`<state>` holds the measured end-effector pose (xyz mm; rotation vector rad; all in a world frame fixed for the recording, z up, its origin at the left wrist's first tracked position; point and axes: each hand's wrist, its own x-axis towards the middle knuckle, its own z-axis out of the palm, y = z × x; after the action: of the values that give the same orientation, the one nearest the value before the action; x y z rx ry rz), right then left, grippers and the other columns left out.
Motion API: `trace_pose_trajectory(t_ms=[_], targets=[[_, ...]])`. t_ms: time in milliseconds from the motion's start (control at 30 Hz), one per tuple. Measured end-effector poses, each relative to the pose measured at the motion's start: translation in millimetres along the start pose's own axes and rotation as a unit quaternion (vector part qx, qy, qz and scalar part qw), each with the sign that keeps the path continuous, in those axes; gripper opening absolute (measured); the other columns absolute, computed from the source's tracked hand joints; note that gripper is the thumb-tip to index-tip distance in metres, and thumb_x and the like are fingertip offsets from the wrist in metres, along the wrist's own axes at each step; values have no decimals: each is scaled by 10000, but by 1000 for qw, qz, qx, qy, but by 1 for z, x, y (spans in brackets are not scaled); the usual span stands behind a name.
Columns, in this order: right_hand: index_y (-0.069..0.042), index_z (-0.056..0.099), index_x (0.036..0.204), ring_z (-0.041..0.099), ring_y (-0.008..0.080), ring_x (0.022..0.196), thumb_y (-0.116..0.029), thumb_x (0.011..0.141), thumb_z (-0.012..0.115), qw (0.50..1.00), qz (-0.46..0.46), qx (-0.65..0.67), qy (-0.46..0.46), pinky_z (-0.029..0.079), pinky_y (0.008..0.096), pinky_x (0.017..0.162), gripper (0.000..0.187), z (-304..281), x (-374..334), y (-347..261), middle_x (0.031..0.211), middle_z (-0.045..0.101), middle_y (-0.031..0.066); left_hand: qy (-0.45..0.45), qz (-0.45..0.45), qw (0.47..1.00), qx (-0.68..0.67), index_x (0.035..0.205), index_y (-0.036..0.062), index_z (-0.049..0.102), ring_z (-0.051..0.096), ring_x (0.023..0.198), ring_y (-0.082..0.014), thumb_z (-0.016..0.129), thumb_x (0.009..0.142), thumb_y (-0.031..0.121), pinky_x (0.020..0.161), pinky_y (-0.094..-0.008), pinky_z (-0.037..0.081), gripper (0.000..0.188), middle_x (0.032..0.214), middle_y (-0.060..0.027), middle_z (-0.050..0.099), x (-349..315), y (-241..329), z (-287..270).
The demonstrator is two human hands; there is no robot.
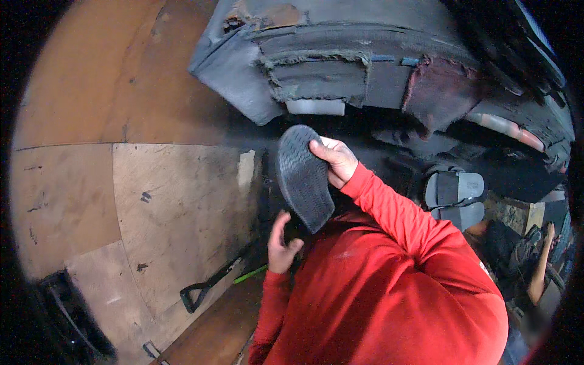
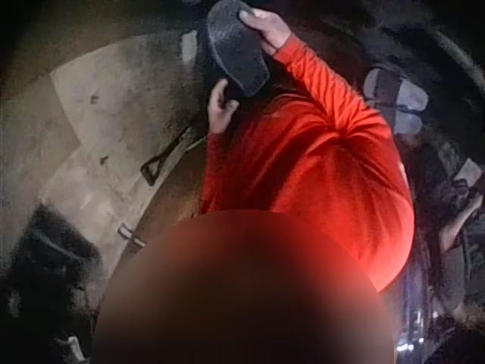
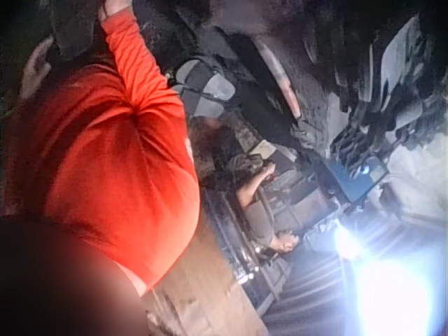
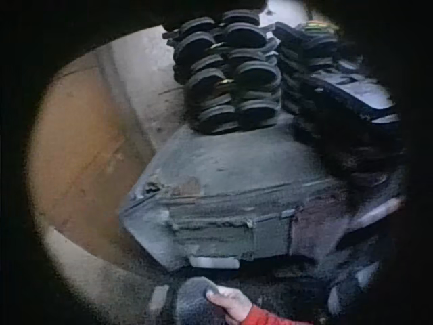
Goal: The person repeatedly picks up a pair of grey flip-flops, aligns the straps with the soles, and presses them together to assemble the footwear. The person handles the slippers one at a time, turning them over and pressing the components together before placing them back on a pile.
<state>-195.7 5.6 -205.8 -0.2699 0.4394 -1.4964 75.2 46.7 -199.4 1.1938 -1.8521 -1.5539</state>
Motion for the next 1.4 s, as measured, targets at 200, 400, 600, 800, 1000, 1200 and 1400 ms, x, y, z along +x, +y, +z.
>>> trace_pose_trajectory(t_ms=[200, 400, 600, 800, 1000, 1200, 1400], targets=[[-24, 663, 1123, 479, 182, 1283, -231, 909, 706, 974, -2, -184, 130, 449, 359, 997, 301, -47, -12, 0, 1276, 610, 85, -223, -115, 911, -329, 1350, 1, 504, 545, 1155, -169, 623, 926, 220, 1011, -325, 419, 492, 1281, -70, 574, 172, 43, 26], [-64, 595, 543, 607, 186, 599, -577, 997, 439, 814, 140, -426, 371, 476, 337, 599, 702, -35, -122, -7, 591, 606, 84, -38, 9, 987, -156, 1120, -16, 631, 581, 906, -95, 621, 930, 118, 838, -259, 468, 233, 1012, -16, 649, 185, 77, 85], [-18, 465, 1366, 635, 319, 1109, -643, 960, 431, 956, -11, 160, 245, 516, 479, 929, 747, -95, -89, -9, 1260, 620, 174, 65, 13, 911, -408, 1194, 25, 564, 576, 1040, -138, 639, 923, 6, 961, -314, 436, 282, 1149, -39, 620, 161, 64, 107], [50, 585, 1198, 658, 287, 1082, -201, 976, 596, 973, -122, 145, 134, 499, 434, 986, 335, -119, -7, -28, 1165, 678, 166, 139, 82, 901, -402, 1302, 14, 517, 571, 1156, -215, 608, 926, -19, 1043, -391, 420, 388, 1276, -99, 596, 145, 79, 72], [18, 604, 1199, 631, 274, 1125, -166, 956, 604, 970, -103, 204, 78, 473, 430, 1017, 305, -75, 15, 2, 1212, 661, 150, 129, 123, 937, -301, 1317, 2, 492, 560, 1169, -221, 629, 910, -18, 1054, -387, 409, 429, 1292, -106, 581, 120, 107, 41], [-12, 607, 1208, 631, 262, 1119, -284, 994, 585, 930, -143, 172, 293, 454, 423, 1030, 347, -99, -7, -15, 1227, 658, 135, 101, 15, 915, -390, 1246, 5, 524, 540, 1157, -172, 670, 888, -25, 1058, -346, 379, 388, 1259, -79, 587, 144, 103, 83], [-73, 603, 1222, 637, 265, 1119, -356, 1007, 538, 973, -83, 179, 123, 462, 469, 1006, 362, -50, 10, 6, 1216, 672, 98, 127, 98, 947, -277, 1244, -10, 518, 582, 1139, -188, 650, 898, -16, 1023, -344, 432, 370, 1247, -112, 604, 108, 121, 41]])
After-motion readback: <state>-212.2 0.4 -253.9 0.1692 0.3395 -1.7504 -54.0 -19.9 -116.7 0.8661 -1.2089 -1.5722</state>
